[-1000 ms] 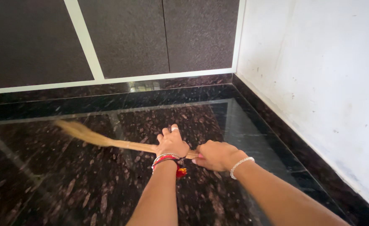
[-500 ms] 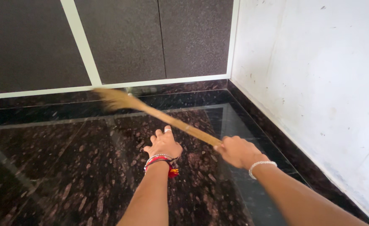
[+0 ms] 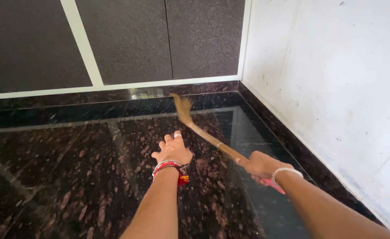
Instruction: The person sweeps a polished floor with a short-handled broom, gathering debris from along the baseboards and moving it across the room.
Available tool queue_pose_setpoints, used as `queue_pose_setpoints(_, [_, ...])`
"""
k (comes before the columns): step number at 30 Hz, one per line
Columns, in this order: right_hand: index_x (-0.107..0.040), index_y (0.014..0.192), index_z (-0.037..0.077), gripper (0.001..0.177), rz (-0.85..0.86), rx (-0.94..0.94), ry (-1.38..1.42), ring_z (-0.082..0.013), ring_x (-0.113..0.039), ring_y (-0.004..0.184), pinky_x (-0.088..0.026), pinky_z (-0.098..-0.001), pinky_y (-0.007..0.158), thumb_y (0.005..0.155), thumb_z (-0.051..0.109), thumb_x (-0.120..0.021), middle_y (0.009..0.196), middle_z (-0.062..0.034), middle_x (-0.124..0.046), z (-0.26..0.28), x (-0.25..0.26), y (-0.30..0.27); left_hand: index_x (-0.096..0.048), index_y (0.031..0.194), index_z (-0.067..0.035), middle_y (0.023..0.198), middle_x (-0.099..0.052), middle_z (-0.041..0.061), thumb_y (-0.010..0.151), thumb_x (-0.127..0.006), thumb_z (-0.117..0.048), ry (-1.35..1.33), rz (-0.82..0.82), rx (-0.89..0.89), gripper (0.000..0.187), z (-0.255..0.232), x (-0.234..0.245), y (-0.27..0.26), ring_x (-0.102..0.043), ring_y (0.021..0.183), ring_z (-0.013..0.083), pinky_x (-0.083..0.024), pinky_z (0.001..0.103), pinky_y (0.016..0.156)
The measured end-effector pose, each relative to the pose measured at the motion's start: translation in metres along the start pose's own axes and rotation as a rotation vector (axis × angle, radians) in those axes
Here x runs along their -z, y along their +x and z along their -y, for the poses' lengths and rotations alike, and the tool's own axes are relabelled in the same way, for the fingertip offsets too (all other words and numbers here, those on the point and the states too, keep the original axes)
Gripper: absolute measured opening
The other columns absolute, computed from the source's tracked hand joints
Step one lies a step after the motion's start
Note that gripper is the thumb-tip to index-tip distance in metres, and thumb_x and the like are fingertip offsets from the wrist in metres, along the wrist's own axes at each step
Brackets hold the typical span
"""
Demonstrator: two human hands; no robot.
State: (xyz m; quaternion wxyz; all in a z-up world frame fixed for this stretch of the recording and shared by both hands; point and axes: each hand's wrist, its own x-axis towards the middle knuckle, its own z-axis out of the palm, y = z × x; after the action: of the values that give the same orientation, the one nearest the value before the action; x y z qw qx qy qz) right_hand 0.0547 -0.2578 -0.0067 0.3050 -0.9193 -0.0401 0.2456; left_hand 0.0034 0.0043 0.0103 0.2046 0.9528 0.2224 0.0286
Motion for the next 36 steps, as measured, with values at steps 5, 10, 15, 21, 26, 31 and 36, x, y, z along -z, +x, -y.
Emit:
queue_pose_setpoints(5, [-0.067, 0.090, -0.001, 0.051, 0.078, 0.014, -0.084, -0.0165, -0.051, 0.046, -0.042, -0.0344, 0.044, 0.098, 0.049, -0.061, 0.059, -0.0061, -0.054, 0.017, 0.000, -0.023, -0.035, 0.156, -0.022, 0.159, -0.036, 0.010, 0.089, -0.067, -0.028, 0.017, -0.002, -0.001, 0.074, 0.001, 0.001, -0.002, -0.036, 0.147, 0.0336, -0.034, 0.066, 0.109])
queue_pose_setpoints(10, [-0.073, 0.089, 0.002, 0.044, 0.180, 0.132, -0.070, -0.0138, -0.049, 0.045, -0.039, -0.0320, 0.042, 0.092, 0.046, -0.069, 0.058, -0.0039, -0.053, 0.031, 0.001, -0.046, -0.034, 0.156, -0.022, 0.158, -0.037, 0.010, 0.086, -0.072, -0.033, 0.035, 0.071, 0.052, 0.081, -0.001, 0.010, -0.005, -0.033, 0.149, 0.0327, -0.033, 0.066, 0.112])
queue_pose_setpoints(15, [-0.073, 0.086, 0.006, 0.043, 0.282, 0.181, -0.157, -0.0104, -0.049, 0.046, -0.039, -0.0285, 0.043, 0.087, 0.049, -0.073, 0.059, 0.0001, -0.055, 0.060, -0.004, -0.066, -0.038, 0.155, -0.026, 0.157, -0.039, 0.009, 0.084, -0.070, -0.026, 0.046, 0.049, 0.057, 0.078, 0.001, 0.010, -0.005, -0.038, 0.147, 0.0334, -0.033, 0.067, 0.112])
queue_pose_setpoints(21, [-0.074, 0.083, 0.006, 0.042, 0.235, 0.257, -0.296, -0.0097, -0.050, 0.046, -0.039, -0.0283, 0.043, 0.085, 0.049, -0.075, 0.059, 0.0005, -0.055, 0.086, 0.000, -0.079, -0.043, 0.151, -0.028, 0.155, -0.041, 0.007, 0.080, -0.077, -0.030, 0.049, 0.053, 0.071, 0.078, 0.000, 0.021, -0.017, -0.038, 0.147, 0.0309, -0.034, 0.066, 0.113])
queue_pose_setpoints(26, [-0.079, 0.096, 0.007, 0.042, 0.143, 0.275, -0.213, -0.0111, -0.050, 0.046, -0.041, -0.0296, 0.043, 0.085, 0.048, -0.074, 0.058, -0.0012, -0.056, 0.077, 0.003, -0.073, -0.045, 0.149, -0.027, 0.154, -0.042, 0.007, 0.084, -0.074, -0.031, 0.030, 0.015, 0.051, 0.072, 0.002, 0.019, -0.012, -0.039, 0.146, 0.0316, -0.036, 0.065, 0.111])
queue_pose_setpoints(31, [-0.076, 0.101, 0.004, 0.048, -0.027, 0.234, -0.276, -0.0162, -0.061, 0.052, -0.051, -0.0325, 0.049, 0.088, 0.050, -0.072, 0.066, -0.0066, -0.064, 0.070, 0.004, -0.064, -0.039, 0.153, -0.022, 0.157, -0.038, 0.011, 0.086, -0.073, -0.035, 0.051, 0.037, 0.049, 0.076, -0.002, 0.016, -0.012, -0.036, 0.148, 0.0339, -0.031, 0.069, 0.113])
queue_pose_setpoints(36, [-0.069, 0.104, -0.004, 0.055, -0.193, 0.120, -0.348, -0.0250, -0.069, 0.059, -0.054, -0.0391, 0.055, 0.097, 0.050, -0.062, 0.076, -0.0157, -0.072, 0.054, 0.002, -0.052, -0.035, 0.156, -0.019, 0.161, -0.033, 0.010, 0.086, -0.069, -0.029, 0.036, 0.030, 0.008, 0.078, -0.002, 0.010, -0.007, -0.036, 0.147, 0.0328, -0.034, 0.067, 0.110])
